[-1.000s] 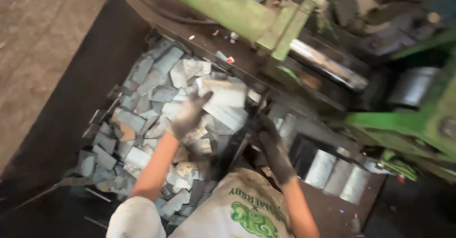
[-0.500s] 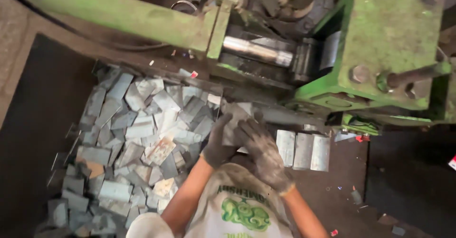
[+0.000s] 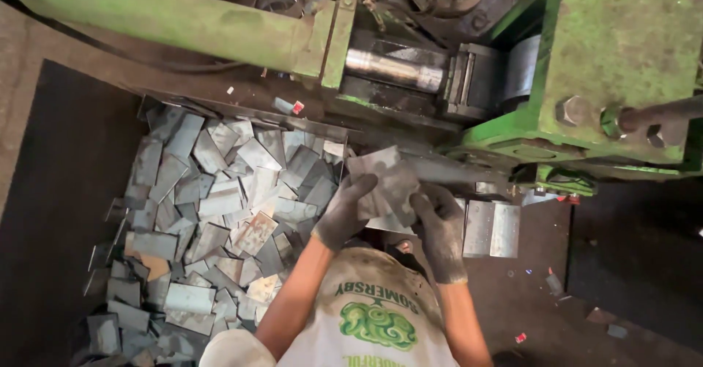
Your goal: Manually feeding metal blocks into a press machine and removing them after processing.
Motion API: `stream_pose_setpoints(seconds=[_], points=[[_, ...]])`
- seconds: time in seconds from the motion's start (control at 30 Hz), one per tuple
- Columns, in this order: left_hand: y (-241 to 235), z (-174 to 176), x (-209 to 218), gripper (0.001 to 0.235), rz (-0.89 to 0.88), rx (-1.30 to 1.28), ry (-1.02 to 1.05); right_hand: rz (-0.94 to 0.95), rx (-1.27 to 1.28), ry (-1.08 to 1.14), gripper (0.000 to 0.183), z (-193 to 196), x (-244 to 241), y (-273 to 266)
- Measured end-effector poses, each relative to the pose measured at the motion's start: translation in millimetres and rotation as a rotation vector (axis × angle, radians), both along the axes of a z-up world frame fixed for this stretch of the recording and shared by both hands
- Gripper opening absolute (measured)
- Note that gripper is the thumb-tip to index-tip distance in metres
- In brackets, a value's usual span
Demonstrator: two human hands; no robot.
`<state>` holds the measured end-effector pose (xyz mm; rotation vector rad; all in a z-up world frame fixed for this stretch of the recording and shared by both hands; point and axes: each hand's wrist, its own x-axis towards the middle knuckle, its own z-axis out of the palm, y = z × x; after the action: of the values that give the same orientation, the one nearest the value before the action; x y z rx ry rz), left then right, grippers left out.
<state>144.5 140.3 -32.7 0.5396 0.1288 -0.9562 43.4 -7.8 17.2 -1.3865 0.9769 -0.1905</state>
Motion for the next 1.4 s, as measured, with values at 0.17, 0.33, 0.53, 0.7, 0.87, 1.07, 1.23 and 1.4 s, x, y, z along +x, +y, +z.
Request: stream_pose_setpoints(seconds=[0.17,0.33,0.53,0.7,0.87,1.07,1.23,1.4], points=[[-14,-13,-1,0.051,0.174,0.410,-0.656,0.039,-0.409,-0.048,0.031,-11,-5,8],[-32,-7,6,0.082,0.215,-0.164,0.205,0.320,-0.611,-0.052,0.024,11,-2,36],[-29,9,11,0.101,0.212,-0.230,0.061,0.450,-1.035,-0.353,0.026,18,23,54],[-31,-16,28,0.088,0.211,-0.264,0.235,0.504,-1.027,-0.442,0.029,28,30,51],[-31,-18,40,0.083,0.288,0.005,0.140,0.797,-1.146,-0.350,0.034,-41,47,-3],[-11,-42,30,0.063,0.217,-0.050,0.297,0.324,-1.037,0.068,0.047,-71,166,-110],[1,-67,-1,0.062,0.089,0.154,0.225,0.270,-1.437,0.135,0.048,-161,204,-176],[13,-108,-23,0.058,-0.034,0.128,0.386,0.408,-1.439,0.206,0.054,-144,205,-169]])
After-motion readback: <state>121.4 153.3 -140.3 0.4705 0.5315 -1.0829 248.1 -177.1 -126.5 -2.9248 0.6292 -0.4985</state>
